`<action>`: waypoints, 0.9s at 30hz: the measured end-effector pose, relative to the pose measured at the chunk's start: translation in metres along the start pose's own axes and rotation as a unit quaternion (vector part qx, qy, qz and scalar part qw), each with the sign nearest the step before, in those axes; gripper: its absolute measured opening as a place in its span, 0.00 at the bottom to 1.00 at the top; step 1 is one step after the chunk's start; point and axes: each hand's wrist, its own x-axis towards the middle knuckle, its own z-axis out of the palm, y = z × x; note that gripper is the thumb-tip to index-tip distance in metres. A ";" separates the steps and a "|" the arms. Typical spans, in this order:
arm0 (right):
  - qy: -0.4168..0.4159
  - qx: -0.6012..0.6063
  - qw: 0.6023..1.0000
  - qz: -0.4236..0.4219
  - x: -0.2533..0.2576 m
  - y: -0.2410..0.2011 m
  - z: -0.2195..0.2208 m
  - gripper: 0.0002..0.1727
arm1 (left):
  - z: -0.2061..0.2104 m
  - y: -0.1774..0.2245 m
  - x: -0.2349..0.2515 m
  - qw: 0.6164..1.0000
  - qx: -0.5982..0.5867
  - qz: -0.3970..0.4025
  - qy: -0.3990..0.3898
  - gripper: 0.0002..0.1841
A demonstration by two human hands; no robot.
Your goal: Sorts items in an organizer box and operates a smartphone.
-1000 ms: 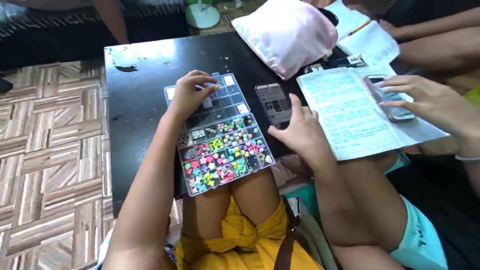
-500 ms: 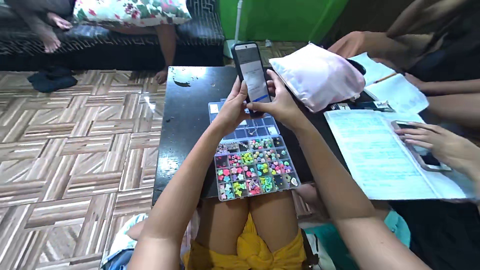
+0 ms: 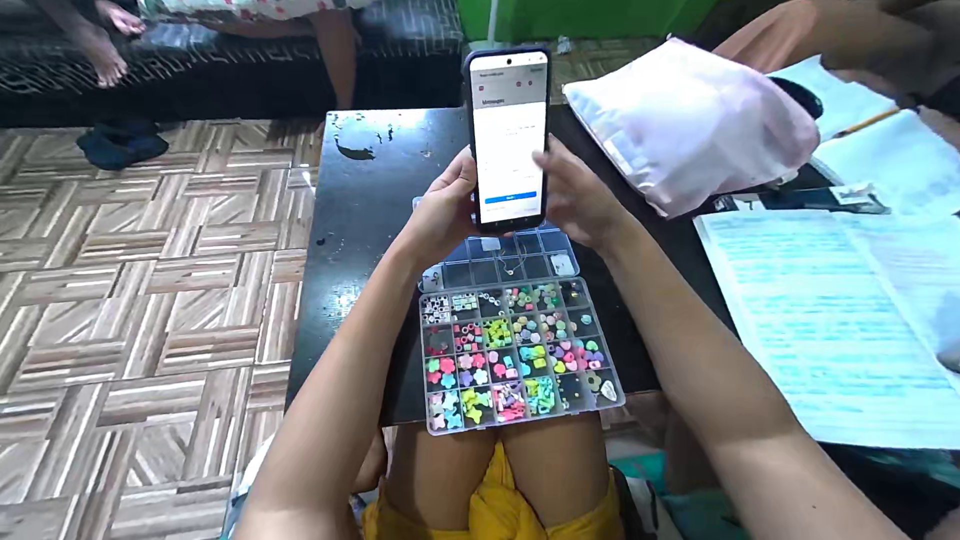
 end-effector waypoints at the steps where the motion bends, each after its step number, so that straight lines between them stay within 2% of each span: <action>1: 0.035 -0.002 0.999 0.013 0.000 -0.003 0.003 0.27 | 0.002 -0.002 0.000 1.000 0.009 -0.008 0.002 0.21; 6: 0.134 0.019 0.990 0.032 0.000 -0.006 0.007 0.34 | 0.012 -0.006 -0.002 0.999 0.037 -0.023 0.000 0.19; 13: 0.201 0.001 0.979 0.021 -0.004 -0.009 0.015 0.30 | 0.019 -0.004 -0.008 0.998 0.053 -0.017 -0.016 0.19; 15: 0.194 -0.002 0.981 0.007 -0.005 -0.008 0.014 0.30 | 0.018 -0.005 -0.008 0.999 0.044 -0.015 -0.019 0.19; 22: 0.082 -0.007 0.995 -0.050 -0.011 -0.011 0.011 0.37 | 0.012 -0.002 -0.008 1.000 0.004 -0.002 -0.020 0.20; 27: 0.064 -0.020 0.995 -0.070 -0.013 -0.009 0.011 0.40 | 0.016 0.005 -0.011 0.998 -0.023 -0.042 -0.044 0.25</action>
